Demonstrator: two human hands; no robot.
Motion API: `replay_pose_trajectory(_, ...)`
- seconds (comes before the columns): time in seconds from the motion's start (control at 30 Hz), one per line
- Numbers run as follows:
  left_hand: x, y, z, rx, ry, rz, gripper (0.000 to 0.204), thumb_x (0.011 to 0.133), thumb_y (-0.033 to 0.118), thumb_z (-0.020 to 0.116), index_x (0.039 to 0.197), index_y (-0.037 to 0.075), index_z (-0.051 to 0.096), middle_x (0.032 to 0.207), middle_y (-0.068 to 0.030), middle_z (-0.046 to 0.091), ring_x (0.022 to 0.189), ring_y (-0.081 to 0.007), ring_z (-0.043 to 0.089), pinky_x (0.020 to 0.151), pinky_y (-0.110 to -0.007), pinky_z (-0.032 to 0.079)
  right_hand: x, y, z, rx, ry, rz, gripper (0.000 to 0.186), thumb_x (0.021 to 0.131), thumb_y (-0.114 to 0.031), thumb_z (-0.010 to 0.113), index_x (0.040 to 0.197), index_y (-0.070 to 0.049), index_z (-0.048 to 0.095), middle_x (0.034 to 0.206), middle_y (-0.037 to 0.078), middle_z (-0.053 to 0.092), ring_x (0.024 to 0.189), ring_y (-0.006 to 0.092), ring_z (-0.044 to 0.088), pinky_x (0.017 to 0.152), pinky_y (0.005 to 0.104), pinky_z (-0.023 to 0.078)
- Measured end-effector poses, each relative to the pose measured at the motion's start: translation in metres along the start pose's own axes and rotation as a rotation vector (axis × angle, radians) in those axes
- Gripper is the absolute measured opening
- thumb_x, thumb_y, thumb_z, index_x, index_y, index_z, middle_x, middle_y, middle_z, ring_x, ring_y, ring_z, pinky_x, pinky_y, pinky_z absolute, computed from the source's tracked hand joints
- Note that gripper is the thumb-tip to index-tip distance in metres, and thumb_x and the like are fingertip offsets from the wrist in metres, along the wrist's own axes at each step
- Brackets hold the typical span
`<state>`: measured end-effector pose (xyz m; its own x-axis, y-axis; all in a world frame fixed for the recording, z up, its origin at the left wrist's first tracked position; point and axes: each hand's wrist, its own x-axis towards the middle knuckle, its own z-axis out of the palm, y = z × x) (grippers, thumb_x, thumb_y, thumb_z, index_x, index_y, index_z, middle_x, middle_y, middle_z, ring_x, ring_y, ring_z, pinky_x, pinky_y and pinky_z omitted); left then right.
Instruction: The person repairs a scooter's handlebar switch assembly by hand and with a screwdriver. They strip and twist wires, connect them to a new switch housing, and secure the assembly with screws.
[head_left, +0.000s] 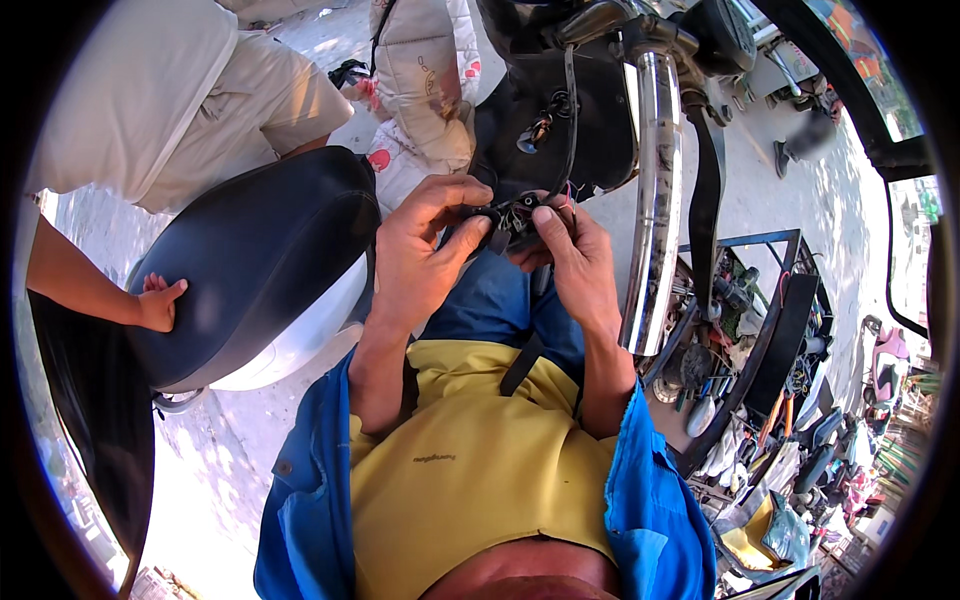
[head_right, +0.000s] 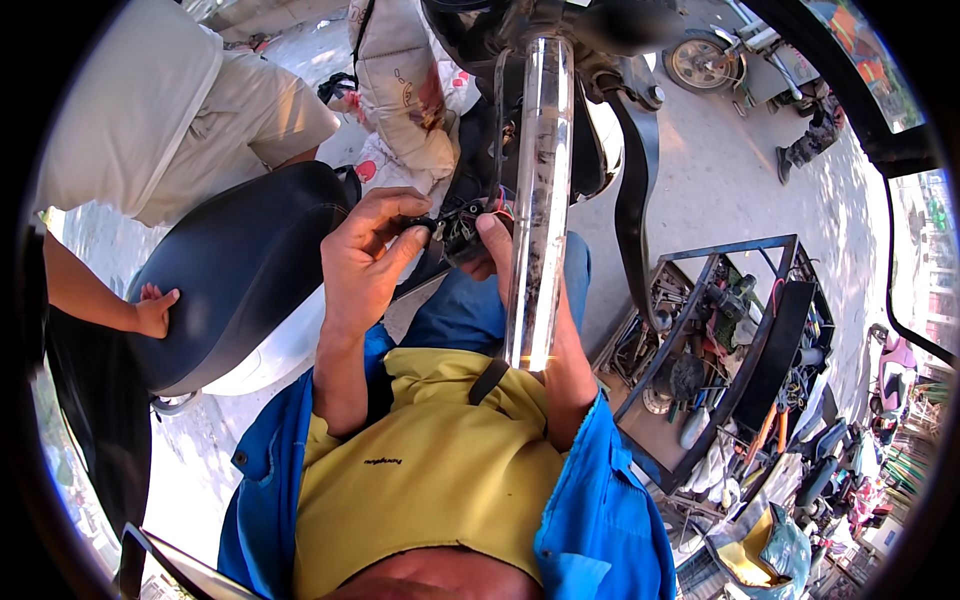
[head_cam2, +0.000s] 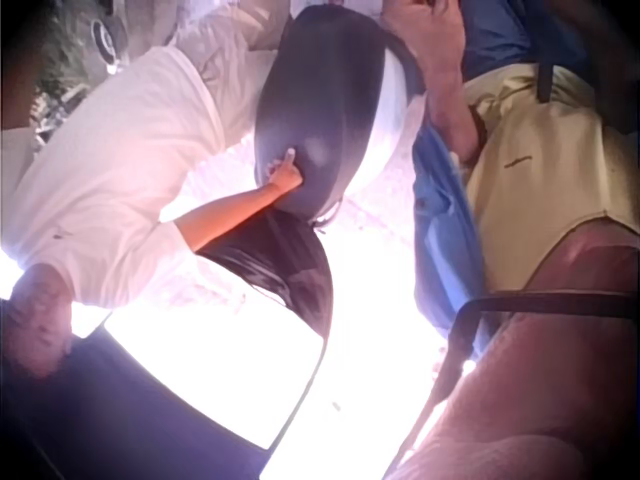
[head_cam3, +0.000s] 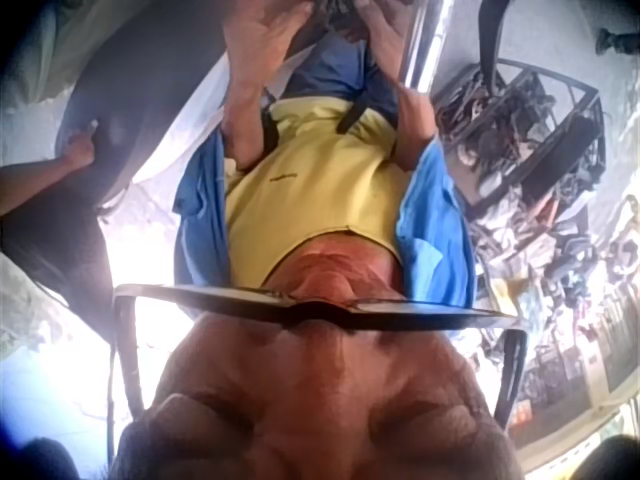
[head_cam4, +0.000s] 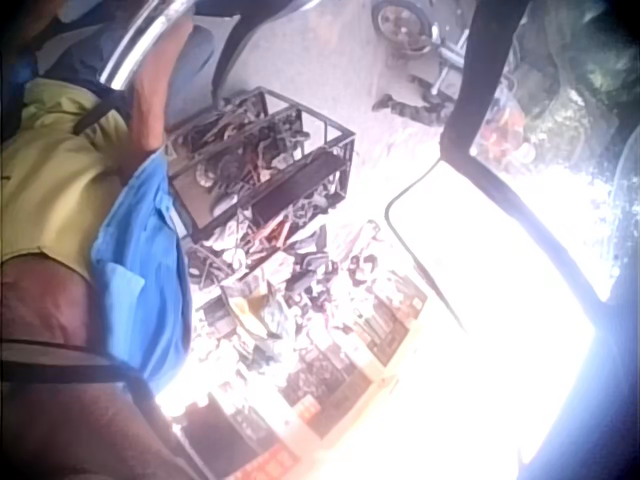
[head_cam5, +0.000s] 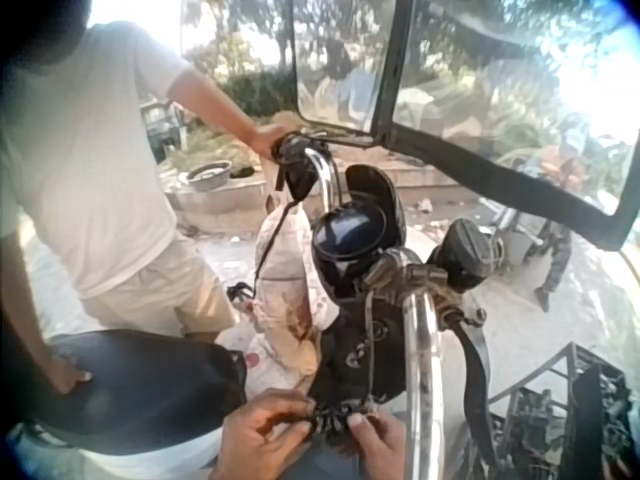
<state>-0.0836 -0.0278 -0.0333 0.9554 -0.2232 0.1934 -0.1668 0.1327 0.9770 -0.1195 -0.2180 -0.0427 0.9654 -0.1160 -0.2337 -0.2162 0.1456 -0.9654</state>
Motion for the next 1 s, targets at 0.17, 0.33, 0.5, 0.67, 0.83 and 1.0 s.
replay_pose_trajectory(0.17,0.001,0.0,-0.003,0.083,0.0,0.016,0.025,0.095,-0.011,0.07,0.119,-0.003,0.072,0.12,-0.0091,0.071,0.101,-0.0118,0.068,0.089,-0.026,0.056,0.005,0.01,0.002,-0.055,0.099,-0.011,0.027,0.111,-0.024,0.062,0.115,0.002,0.067,0.089,0.007,0.074,0.067,0.0118,0.071,0.055,0.0236,0.053)
replay_pose_trajectory(0.33,0.003,0.0,-0.007,0.05,-0.021,0.036,0.023,0.099,-0.008,0.069,0.122,-0.004,0.07,0.117,-0.0096,0.072,0.098,-0.0109,0.066,0.084,-0.025,0.056,0.006,0.011,0.003,-0.076,0.17,0.01,0.025,0.109,-0.022,0.065,0.11,0.002,0.07,0.083,0.005,0.073,0.065,0.0098,0.069,0.052,0.0227,0.051)
replay_pose_trajectory(0.5,0.012,0.026,-0.003,0.109,-0.043,-0.127,0.027,0.097,-0.005,0.072,0.123,0.002,0.072,0.114,-0.0052,0.075,0.094,-0.0111,0.07,0.079,-0.026,0.058,0.006,0.008,0.005,-0.115,0.189,-0.009,0.027,0.107,-0.021,0.068,0.112,0.004,0.075,0.084,0.004,0.073,0.065,0.0074,0.066,0.053,0.0225,0.051)
replay_pose_trajectory(0.67,0.026,0.022,-0.007,0.261,-0.195,-0.083,0.029,0.094,-0.007,0.072,0.122,0.001,0.071,0.11,-0.0068,0.076,0.093,-0.0127,0.07,0.077,-0.028,0.057,0.004,0.007,0.002,-0.121,0.175,0.013,0.028,0.106,-0.022,0.07,0.115,0.004,0.076,0.086,0.004,0.074,0.066,0.0068,0.065,0.055,0.0228,0.053)
replay_pose_trajectory(0.83,0.037,0.028,-0.009,0.36,-0.273,-0.025,0.025,0.092,-0.008,0.073,0.116,0.0,0.073,0.108,-0.0073,0.076,0.095,-0.013,0.07,0.084,-0.029,0.055,0.004,0.004,0.001,-0.097,0.123,-0.006,0.029,0.106,-0.022,0.07,0.115,0.005,0.077,0.085,0.005,0.075,0.065,0.0088,0.068,0.055,0.0233,0.054)
replay_pose_trajectory(1.0,0.039,0.018,-0.008,0.29,-0.259,-0.015,0.026,0.092,-0.009,0.073,0.117,-0.001,0.074,0.107,-0.0068,0.076,0.097,-0.0134,0.07,0.089,-0.03,0.055,0.005,0.003,0.001,-0.096,0.116,0.0,0.03,0.106,-0.022,0.069,0.117,0.005,0.077,0.086,0.006,0.076,0.066,0.0099,0.069,0.056,0.0235,0.055)
